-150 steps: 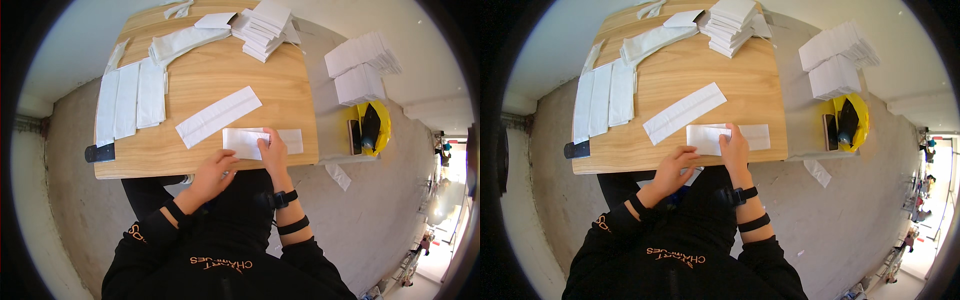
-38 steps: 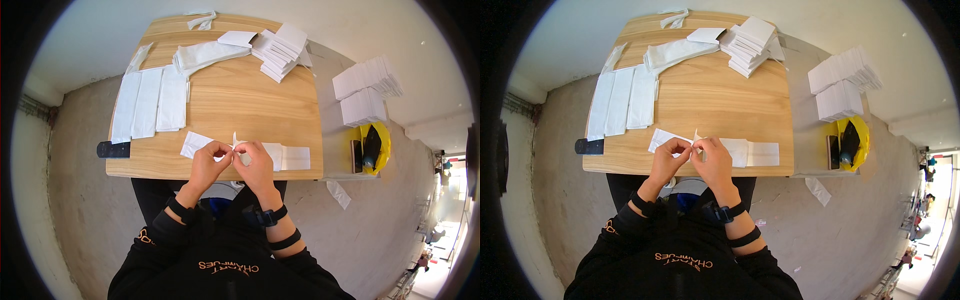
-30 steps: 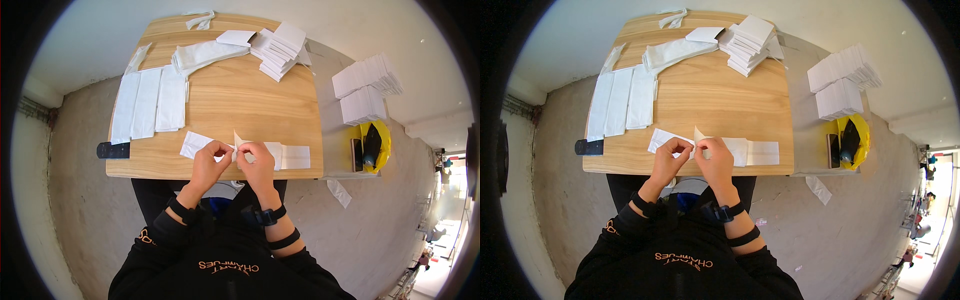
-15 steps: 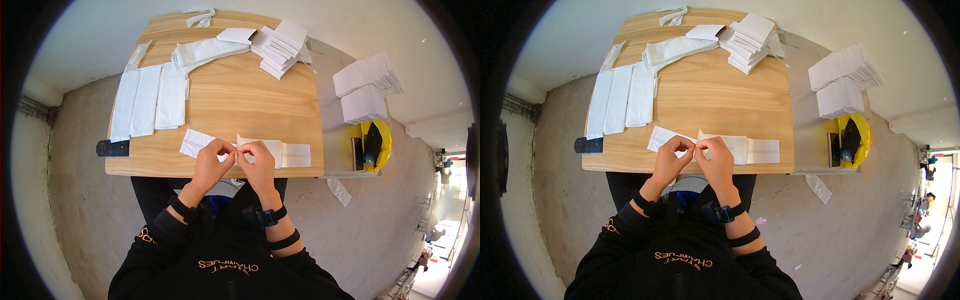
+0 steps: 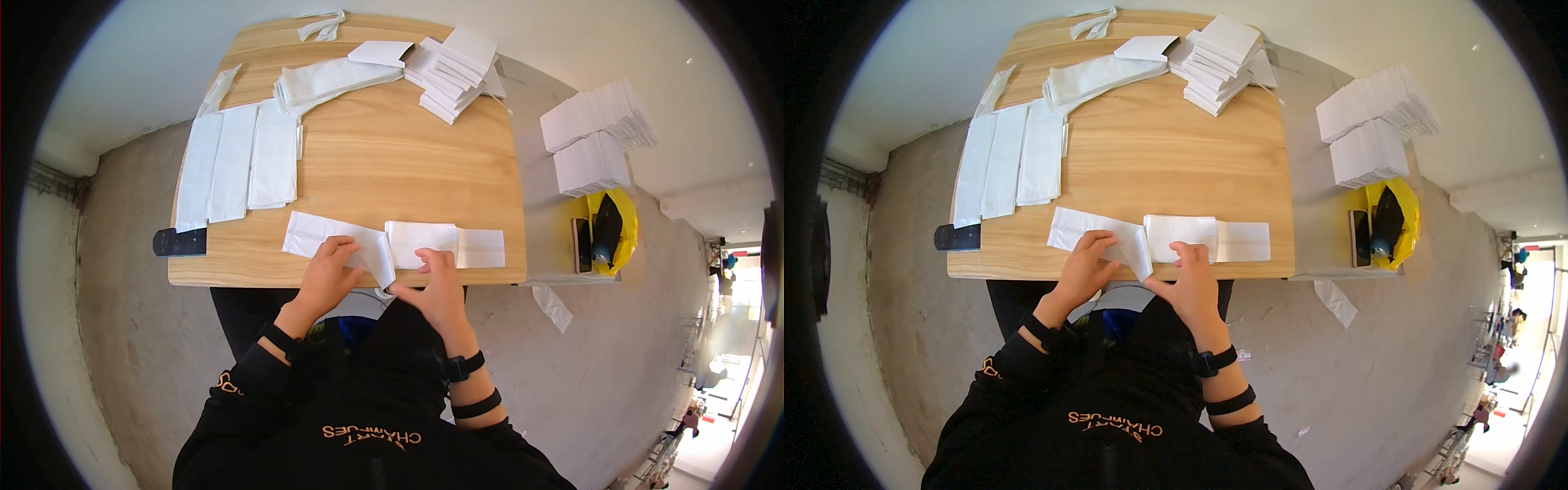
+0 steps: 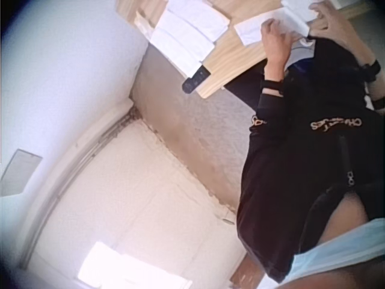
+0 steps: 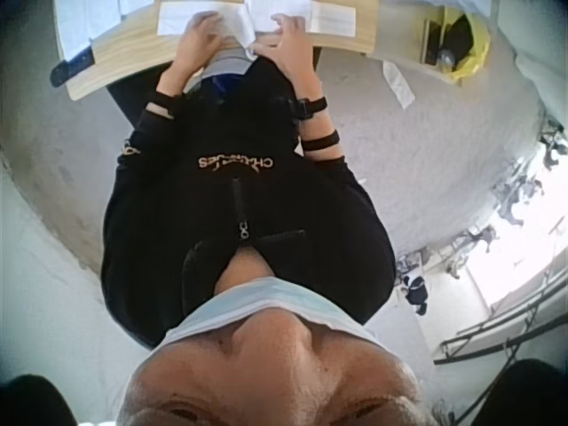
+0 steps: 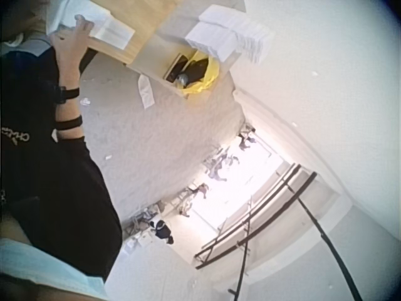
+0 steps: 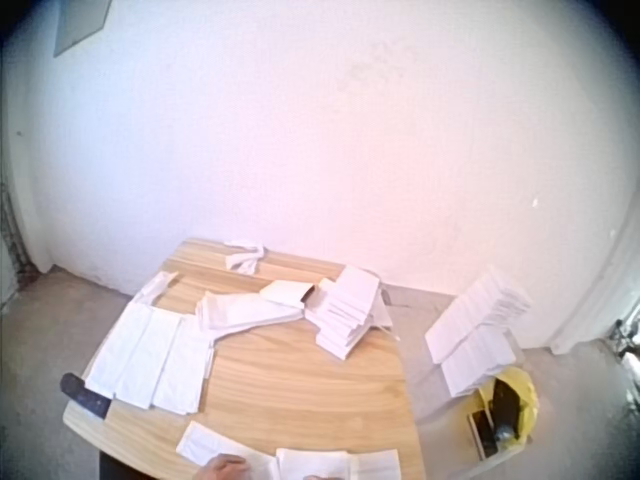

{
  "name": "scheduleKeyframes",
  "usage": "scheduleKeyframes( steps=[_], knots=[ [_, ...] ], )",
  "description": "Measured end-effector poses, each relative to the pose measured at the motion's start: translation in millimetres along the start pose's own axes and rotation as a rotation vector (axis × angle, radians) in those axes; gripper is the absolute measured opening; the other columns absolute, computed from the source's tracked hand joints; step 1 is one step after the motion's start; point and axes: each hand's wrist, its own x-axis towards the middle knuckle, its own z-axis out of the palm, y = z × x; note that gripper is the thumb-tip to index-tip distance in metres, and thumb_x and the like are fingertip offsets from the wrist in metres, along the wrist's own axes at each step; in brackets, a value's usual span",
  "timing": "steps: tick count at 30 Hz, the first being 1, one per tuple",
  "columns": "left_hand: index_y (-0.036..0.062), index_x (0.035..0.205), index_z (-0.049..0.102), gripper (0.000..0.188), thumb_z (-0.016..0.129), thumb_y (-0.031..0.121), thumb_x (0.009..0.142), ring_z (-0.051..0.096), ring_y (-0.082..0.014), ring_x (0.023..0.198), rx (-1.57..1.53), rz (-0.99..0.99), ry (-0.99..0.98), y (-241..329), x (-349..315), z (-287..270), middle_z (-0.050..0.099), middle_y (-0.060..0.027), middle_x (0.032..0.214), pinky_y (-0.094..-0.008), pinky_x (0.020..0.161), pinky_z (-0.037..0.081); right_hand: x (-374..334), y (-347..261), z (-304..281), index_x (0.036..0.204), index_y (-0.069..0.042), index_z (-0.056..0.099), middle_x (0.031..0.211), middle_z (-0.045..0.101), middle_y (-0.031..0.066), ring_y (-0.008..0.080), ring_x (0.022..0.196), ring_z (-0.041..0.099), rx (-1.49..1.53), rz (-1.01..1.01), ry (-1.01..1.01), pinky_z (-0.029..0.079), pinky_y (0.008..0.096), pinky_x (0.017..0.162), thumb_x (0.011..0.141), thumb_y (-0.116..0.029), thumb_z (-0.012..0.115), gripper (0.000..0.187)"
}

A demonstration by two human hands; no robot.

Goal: Folding long white foam or plastic strips into uniform rectangular shapes on a table.

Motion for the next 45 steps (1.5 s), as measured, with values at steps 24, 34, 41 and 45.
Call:
scheduleKeyframes(
  steps=[24, 34, 41, 45],
  knots=[
    [-0.0008, 0.106, 0.061, 0.032, 0.067, 0.006, 0.075, 0.051, -0.0344, 0.108, 0.045, 0.061, 0.003, -5.0, -17.7, -8.7, 0.052, -0.0152, 0.116, -0.0399, 0.092, 0.043, -0.3, 11.8, 44.4, 0.097, -0.007, 0.061, 0.097, 0.055, 0.0102, 0.0286, 0.091, 0.056, -0.422, -0.468, -0.214, 0.045, 0.0391, 0.077, 0.065, -0.013, 0.075, 0.036],
    [-0.0003, 0.105, 0.061, 0.031, 0.067, 0.008, 0.076, 0.050, -0.0344, 0.111, 0.048, 0.013, -0.009, -4.9, -23.7, -11.1, 0.052, -0.0149, 0.117, -0.0401, 0.093, 0.043, 0.3, 28.3, 46.9, 0.097, -0.002, 0.062, 0.088, 0.060, 0.0031, 0.0135, 0.079, 0.060, 0.423, 0.077, 0.083, 0.046, 0.0247, 0.071, 0.086, -0.013, 0.067, 0.016],
    [0.0009, 0.101, 0.062, 0.025, 0.068, 0.006, 0.077, 0.060, -0.0331, 0.094, -0.078, 0.012, 0.132, 32.5, -5.8, -20.1, 0.061, -0.0152, 0.101, -0.0372, 0.081, 0.049, 5.6, 4.8, 36.0, 0.108, -0.001, 0.060, 0.093, 0.065, 0.0052, 0.0103, 0.084, 0.061, 0.875, 0.275, -0.053, 0.047, 0.0236, 0.074, 0.089, -0.013, 0.066, 0.023],
    [0.0021, 0.099, 0.063, 0.025, 0.069, 0.006, 0.076, 0.062, -0.0304, 0.090, -0.210, 0.043, 0.071, 54.8, 11.0, -21.6, 0.063, -0.0129, 0.094, -0.0347, 0.078, 0.050, 10.1, -4.4, 31.7, 0.113, 0.002, 0.058, 0.099, 0.064, 0.0085, 0.0131, 0.089, 0.061, 0.915, 0.194, -0.088, 0.049, 0.0270, 0.082, 0.089, -0.006, 0.064, 0.026]
  ],
)
